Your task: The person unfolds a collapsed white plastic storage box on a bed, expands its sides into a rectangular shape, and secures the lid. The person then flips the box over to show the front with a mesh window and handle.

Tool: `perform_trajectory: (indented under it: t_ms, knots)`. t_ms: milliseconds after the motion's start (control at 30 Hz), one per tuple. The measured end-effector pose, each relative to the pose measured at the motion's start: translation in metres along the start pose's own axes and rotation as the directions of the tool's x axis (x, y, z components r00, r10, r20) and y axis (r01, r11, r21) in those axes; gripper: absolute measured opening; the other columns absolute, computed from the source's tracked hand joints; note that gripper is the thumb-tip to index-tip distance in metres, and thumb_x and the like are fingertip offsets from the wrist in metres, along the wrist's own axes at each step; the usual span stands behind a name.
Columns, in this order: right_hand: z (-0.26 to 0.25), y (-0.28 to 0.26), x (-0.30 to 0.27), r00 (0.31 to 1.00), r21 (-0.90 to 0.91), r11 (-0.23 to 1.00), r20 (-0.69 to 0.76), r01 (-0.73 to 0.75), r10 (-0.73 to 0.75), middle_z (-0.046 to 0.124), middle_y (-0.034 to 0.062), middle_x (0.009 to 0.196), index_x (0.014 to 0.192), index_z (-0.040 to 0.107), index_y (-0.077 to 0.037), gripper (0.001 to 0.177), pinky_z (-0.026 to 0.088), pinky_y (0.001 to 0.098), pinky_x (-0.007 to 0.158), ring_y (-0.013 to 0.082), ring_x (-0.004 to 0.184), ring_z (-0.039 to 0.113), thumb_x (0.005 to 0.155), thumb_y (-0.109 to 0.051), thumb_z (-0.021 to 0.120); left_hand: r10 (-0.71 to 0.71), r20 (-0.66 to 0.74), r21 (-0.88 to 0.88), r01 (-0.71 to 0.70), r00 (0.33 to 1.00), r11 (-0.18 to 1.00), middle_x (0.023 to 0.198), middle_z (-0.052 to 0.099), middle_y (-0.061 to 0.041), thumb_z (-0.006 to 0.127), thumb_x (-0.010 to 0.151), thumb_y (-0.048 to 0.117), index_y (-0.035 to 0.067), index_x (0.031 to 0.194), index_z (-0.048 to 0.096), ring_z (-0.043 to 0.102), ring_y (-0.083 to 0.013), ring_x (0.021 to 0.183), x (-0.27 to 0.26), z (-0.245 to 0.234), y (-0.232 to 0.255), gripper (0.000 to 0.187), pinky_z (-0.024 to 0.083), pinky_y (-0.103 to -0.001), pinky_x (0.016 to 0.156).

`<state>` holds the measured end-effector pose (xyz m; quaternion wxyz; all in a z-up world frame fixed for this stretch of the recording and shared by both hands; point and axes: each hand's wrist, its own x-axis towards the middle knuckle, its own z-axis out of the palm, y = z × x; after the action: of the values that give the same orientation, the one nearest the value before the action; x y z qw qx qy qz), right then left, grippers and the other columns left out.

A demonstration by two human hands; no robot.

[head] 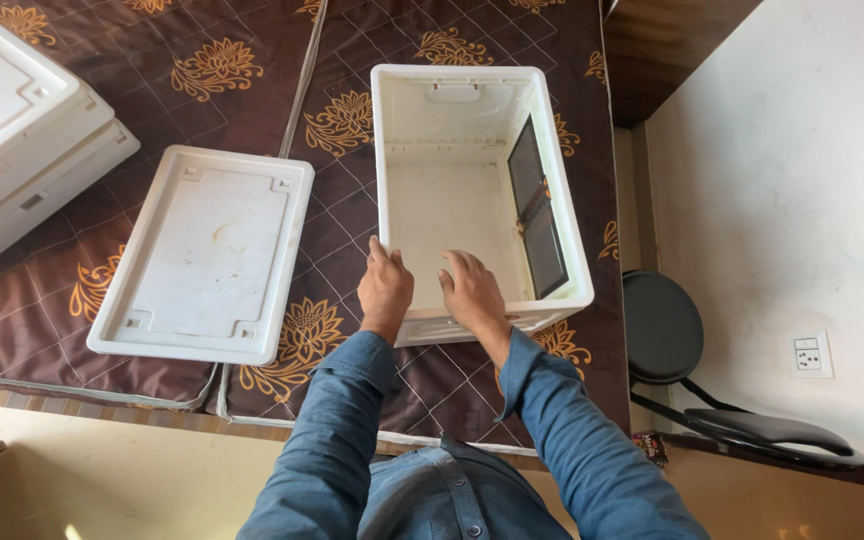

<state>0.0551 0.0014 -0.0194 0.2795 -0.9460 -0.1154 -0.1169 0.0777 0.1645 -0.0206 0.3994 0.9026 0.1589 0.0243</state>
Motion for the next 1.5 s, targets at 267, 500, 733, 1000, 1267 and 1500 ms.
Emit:
perform_trajectory:
  t_ms: [267, 500, 733, 1000, 1267, 1500]
  knots:
    - [0.082, 0.001, 0.079, 0.923, 0.449, 0.808, 0.208, -0.383, 0.323, 0.067, 0.0144, 0.134, 0.142, 0.057, -0.013, 0.049, 0.052, 0.0398, 0.099, 0.0307, 0.123, 0.064, 0.105, -0.043, 0.051, 0.04, 0.054, 0.084, -0.044, 0.998, 0.996, 0.117, 0.067, -0.024, 0.056, 0.098, 0.025, 0.001, 0.148, 0.036, 0.071, -0.0421, 0.096, 0.01, 0.002, -0.002, 0.059, 0.057, -0.052, 0.08]
    - [0.118, -0.002, 0.137, 0.856, 0.396, 0.77, 0.356, -0.501, 0.374, 0.07, 0.0176, 0.128, 0.147, 0.05, -0.012, 0.056, 0.055, 0.0387, 0.095, 0.0312, 0.117, 0.069, 0.102, -0.044, 0.052, 0.032, 0.147, 0.087, -0.046, 0.989, 0.995, 0.117, 0.065, -0.024, 0.063, 0.087, 0.021, 0.0, 0.152, 0.031, 0.071, -0.0401, 0.098, 0.026, -0.004, 0.002, 0.076, 0.057, -0.051, 0.081]
    - [0.131, 0.011, 0.173, 0.812, 0.284, 0.781, 0.387, -0.555, 0.437, 0.071, 0.0149, 0.127, 0.145, 0.056, -0.011, 0.055, 0.055, 0.0366, 0.097, 0.0293, 0.116, 0.07, 0.102, -0.045, 0.05, 0.039, 0.19, 0.099, -0.058, 0.981, 0.993, 0.12, 0.062, -0.024, 0.061, 0.083, 0.015, -0.003, 0.154, 0.027, 0.068, -0.0398, 0.103, 0.053, -0.004, 0.01, 0.081, 0.058, -0.05, 0.082]
    - [0.106, 0.006, 0.205, 0.664, 0.452, 0.488, 0.552, -0.746, 0.504, 0.075, 0.0034, 0.115, 0.138, 0.067, -0.021, 0.058, 0.047, 0.0431, 0.083, 0.0227, 0.099, 0.067, 0.09, -0.053, 0.066, -0.015, 0.214, 0.098, -0.006, 0.977, 0.995, 0.127, 0.056, -0.022, 0.064, 0.079, 0.014, -0.001, 0.156, 0.023, 0.061, -0.0397, 0.114, 0.086, 0.0, 0.021, 0.088, 0.056, -0.05, 0.088]
    - [0.109, 0.002, 0.24, 0.612, 0.492, 0.37, 0.563, -0.788, 0.556, 0.073, -0.0019, 0.119, 0.131, 0.071, -0.026, 0.064, 0.044, 0.041, 0.087, 0.0158, 0.107, 0.062, 0.077, -0.059, 0.077, -0.022, 0.194, 0.085, 0.006, 0.981, 0.996, 0.128, 0.056, -0.021, 0.066, 0.079, 0.016, -0.001, 0.156, 0.025, 0.061, -0.0394, 0.114, 0.12, 0.005, 0.029, 0.088, 0.056, -0.049, 0.088]
    - [0.101, 0.016, 0.259, 0.545, 0.461, 0.3, 0.623, -0.835, 0.561, 0.074, 0.0007, 0.112, 0.118, 0.076, -0.017, 0.061, 0.042, 0.0413, 0.087, 0.0193, 0.106, 0.066, 0.072, -0.058, 0.081, -0.007, 0.171, 0.089, -0.009, 0.985, 0.996, 0.128, 0.055, -0.021, 0.068, 0.076, 0.015, 0.001, 0.155, 0.026, 0.061, -0.0392, 0.114, 0.15, 0.009, 0.036, 0.09, 0.056, -0.049, 0.086]
